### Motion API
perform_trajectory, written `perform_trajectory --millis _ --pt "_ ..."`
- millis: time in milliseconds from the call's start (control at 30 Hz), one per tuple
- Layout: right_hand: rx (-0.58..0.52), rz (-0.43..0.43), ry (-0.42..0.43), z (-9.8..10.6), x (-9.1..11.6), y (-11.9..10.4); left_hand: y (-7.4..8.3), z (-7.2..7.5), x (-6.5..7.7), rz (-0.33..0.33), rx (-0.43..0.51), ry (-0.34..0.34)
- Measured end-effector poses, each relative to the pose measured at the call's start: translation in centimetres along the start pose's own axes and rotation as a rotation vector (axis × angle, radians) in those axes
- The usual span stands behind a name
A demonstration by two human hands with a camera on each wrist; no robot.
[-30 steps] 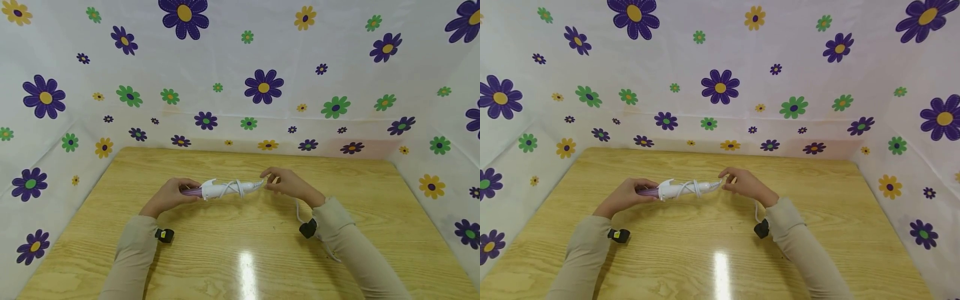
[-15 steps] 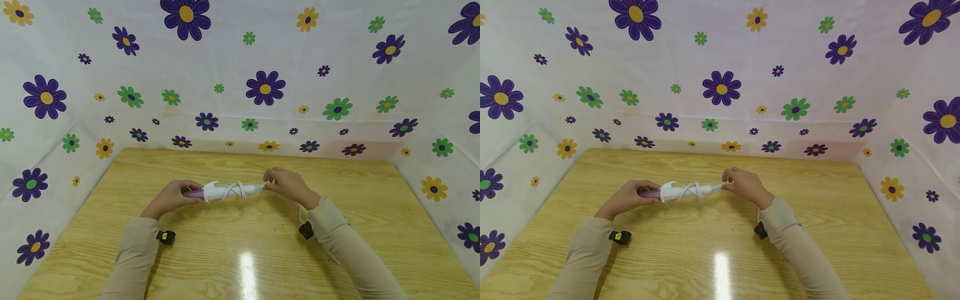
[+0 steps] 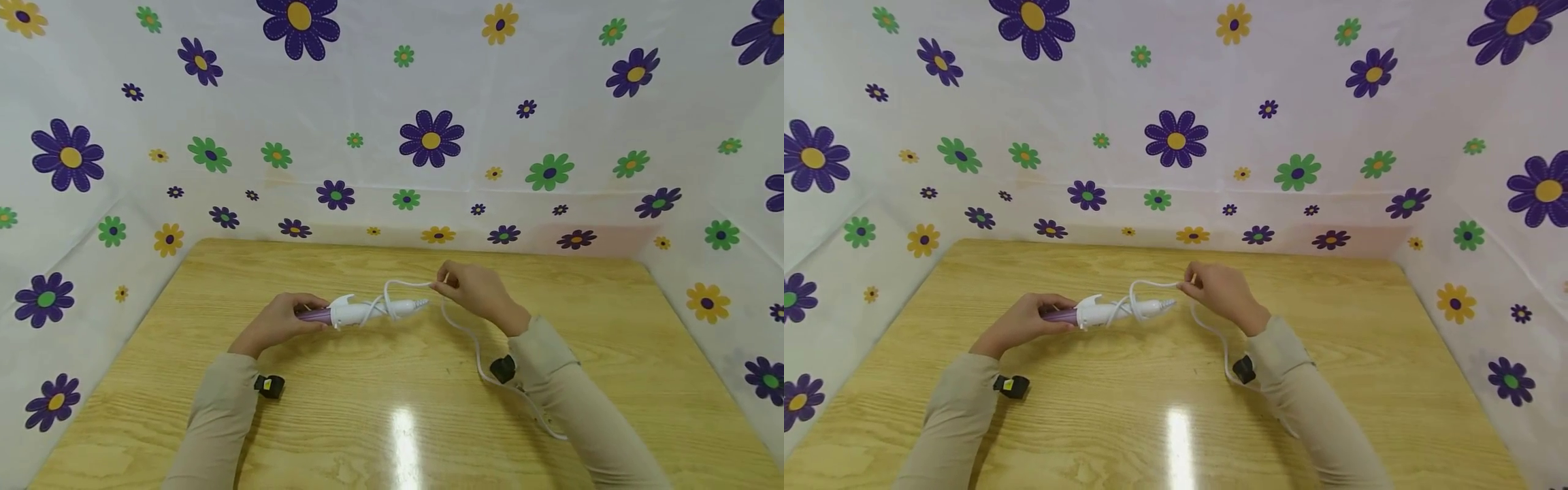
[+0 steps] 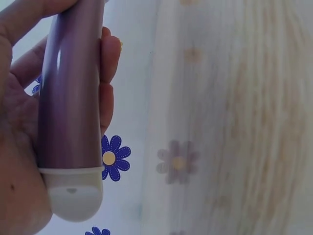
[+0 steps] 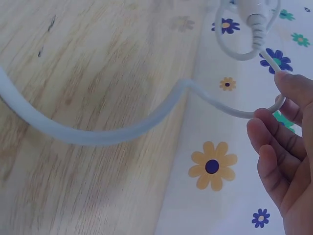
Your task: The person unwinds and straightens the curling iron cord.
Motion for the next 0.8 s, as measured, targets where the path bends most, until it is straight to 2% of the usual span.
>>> perform_trajectory --millis 200,333,633,800 --pt "-0.093 0.015 0.026 1.0 0.9 -0.7 -0.1 -0.3 -0.2 0.006 0.011 -0.006" --pt "-0.174 0.028 0.011 1.2 1.8 -1.5 -0.2 -0.3 -0.2 0.017 0.012 -0.004" --pt "-0.352 -0.003 -0.090 0.6 4.1 -2.1 -0.5 -0.3 -0.3 0.029 -0.005 0.020" --pt "-0.339 0.031 -0.157 -0.1 5.0 -2.4 -0.4 0.1 -0.2 0.031 -0.009 0.066"
Point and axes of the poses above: each hand's wrist, its own x-axis away from the middle knuckle, its own z-axis out of the back of the hand, y = z × x, the point moved 5 cm from there along -x, towards the middle knuckle, and after that the axes turned 12 degrees about y, right-handed, at the moved point
